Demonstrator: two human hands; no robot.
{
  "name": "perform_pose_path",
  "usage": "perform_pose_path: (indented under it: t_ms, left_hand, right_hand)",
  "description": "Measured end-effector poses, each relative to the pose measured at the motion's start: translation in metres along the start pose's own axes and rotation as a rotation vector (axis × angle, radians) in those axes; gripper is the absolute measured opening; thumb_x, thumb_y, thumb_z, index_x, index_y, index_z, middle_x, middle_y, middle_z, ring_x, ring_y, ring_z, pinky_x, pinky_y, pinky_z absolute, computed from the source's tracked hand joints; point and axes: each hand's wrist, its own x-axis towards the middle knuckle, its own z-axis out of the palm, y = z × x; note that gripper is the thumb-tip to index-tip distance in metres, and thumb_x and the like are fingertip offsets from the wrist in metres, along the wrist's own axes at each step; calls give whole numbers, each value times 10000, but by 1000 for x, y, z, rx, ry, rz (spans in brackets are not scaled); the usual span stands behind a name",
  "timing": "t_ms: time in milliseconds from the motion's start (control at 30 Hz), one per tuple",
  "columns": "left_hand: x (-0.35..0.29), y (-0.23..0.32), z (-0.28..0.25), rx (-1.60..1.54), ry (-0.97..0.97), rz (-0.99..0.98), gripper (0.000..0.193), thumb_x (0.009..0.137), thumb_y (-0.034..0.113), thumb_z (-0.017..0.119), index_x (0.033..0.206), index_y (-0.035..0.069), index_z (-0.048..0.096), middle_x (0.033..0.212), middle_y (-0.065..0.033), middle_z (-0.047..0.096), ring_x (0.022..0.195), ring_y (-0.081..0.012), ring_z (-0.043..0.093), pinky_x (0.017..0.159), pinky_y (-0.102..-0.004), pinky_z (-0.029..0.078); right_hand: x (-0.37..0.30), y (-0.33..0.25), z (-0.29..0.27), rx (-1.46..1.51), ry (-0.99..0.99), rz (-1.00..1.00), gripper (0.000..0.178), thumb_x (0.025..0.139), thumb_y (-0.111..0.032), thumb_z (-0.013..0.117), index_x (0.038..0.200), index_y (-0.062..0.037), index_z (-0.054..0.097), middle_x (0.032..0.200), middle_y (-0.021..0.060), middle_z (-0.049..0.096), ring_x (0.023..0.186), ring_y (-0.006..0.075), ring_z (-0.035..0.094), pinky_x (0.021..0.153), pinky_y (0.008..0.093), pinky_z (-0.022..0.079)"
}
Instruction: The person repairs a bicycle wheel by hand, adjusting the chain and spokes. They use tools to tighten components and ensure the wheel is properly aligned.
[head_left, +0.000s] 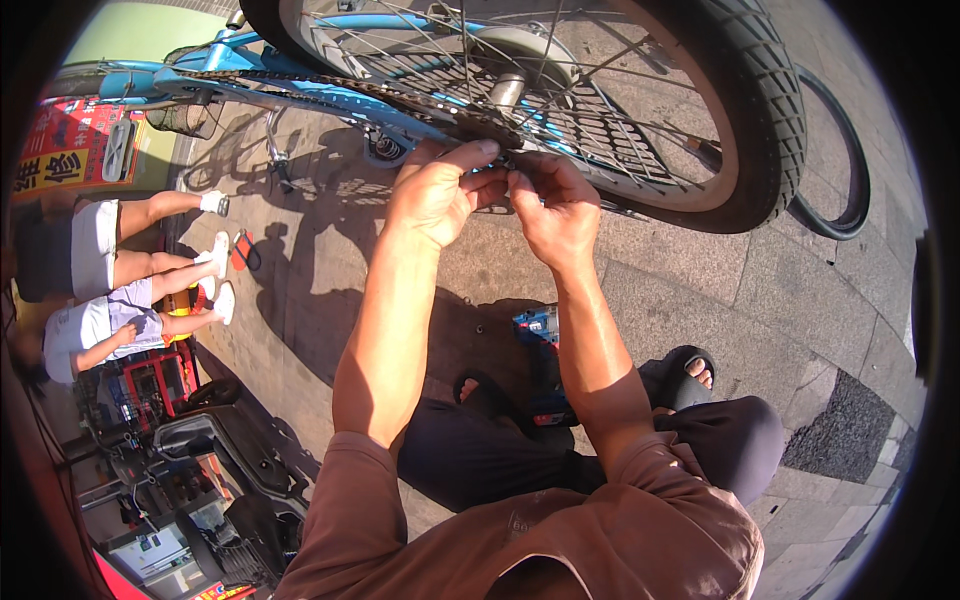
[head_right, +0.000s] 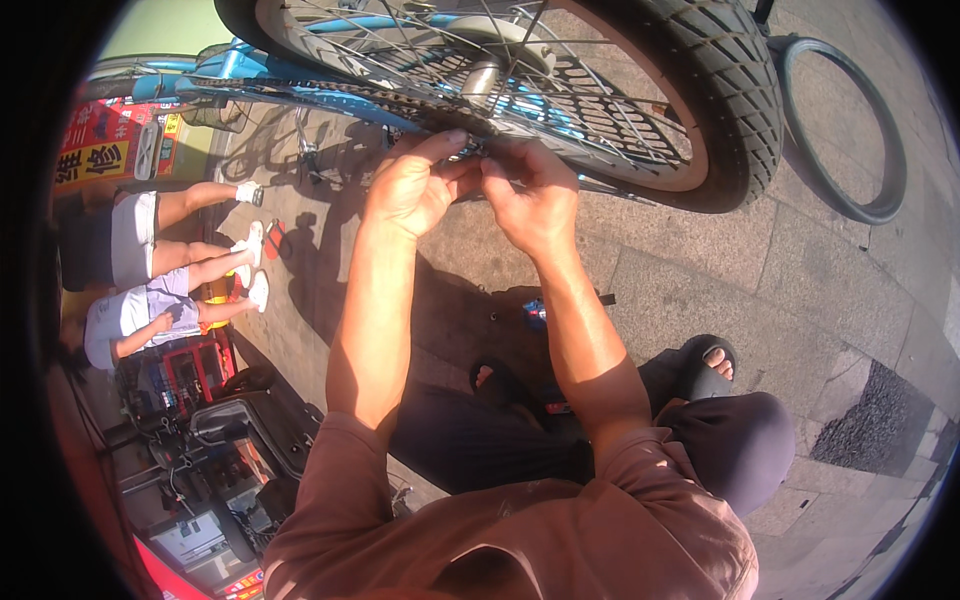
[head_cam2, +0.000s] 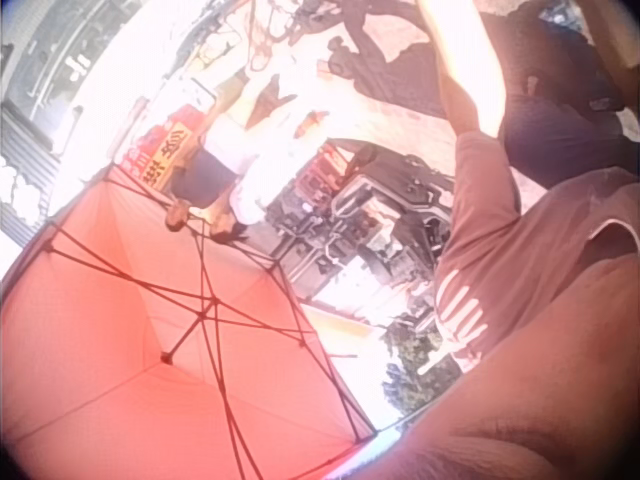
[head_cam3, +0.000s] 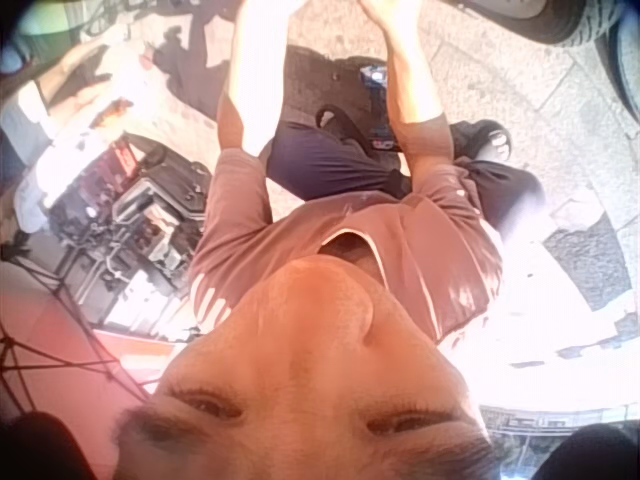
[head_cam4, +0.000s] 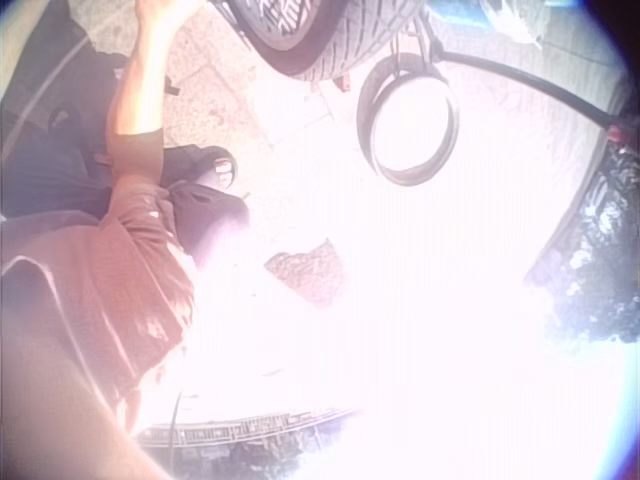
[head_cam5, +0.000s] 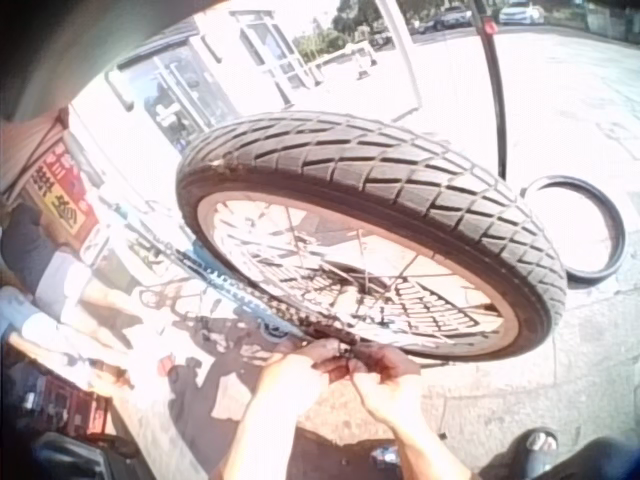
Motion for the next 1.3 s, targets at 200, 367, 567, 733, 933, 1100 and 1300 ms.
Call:
perform_pose_path:
  t_ms: [200,367,567,733,933,1100,1300]
  left_hand:
    - [-1,-2,2,19,60,22,291,877,0,613,1163,50,586,1046,-109,662,883,-299,670,744,-437,579]
    - [0,-2,0,7,22,23,302,873,-10,612,1169,43,580,1061,-118,658,908,-315,672,752,-454,588]
    - [2,-4,-2,0,14,39,291,870,-10,613,1157,31,587,1053,-129,659,910,-320,673,756,-455,593]
    - [2,-4,-2,-4,15,40,283,865,-9,616,1146,15,589,1037,-136,665,907,-314,676,760,-448,593]
    - [0,-4,2,-21,11,56,288,861,-2,625,1147,11,585,1034,-138,665,871,-308,683,732,-431,600]
    - [-1,-3,6,-24,47,63,293,862,-10,621,1151,14,581,1032,-138,663,849,-314,686,699,-439,606]
    - [-2,-3,7,-21,25,74,275,863,-16,613,1136,2,588,1017,-148,664,831,-320,689,682,-436,609]
  right_hand:
    - [-2,2,3,-23,41,-11,214,809,-82,727,982,32,673,877,112,717,818,163,695,748,281,542]
    - [0,1,-1,-101,-14,-78,201,840,-14,717,1017,52,648,874,65,692,778,92,638,696,223,515]
    - [3,-8,-4,-156,-25,-67,229,818,-114,734,981,34,670,844,137,711,795,197,713,713,296,548]
    - [3,-12,-4,-246,-24,-131,218,834,-124,719,979,30,666,837,138,706,772,206,707,706,297,544]
    - [3,-5,0,-127,-7,-76,212,837,-118,712,982,27,657,837,139,698,768,203,697,708,301,542]
    - [1,1,3,-73,11,-60,213,848,-113,706,982,42,649,863,130,699,762,164,680,711,286,536]
    - [3,2,5,-21,26,-67,184,856,-105,701,956,42,651,809,110,697,734,151,670,699,276,529]
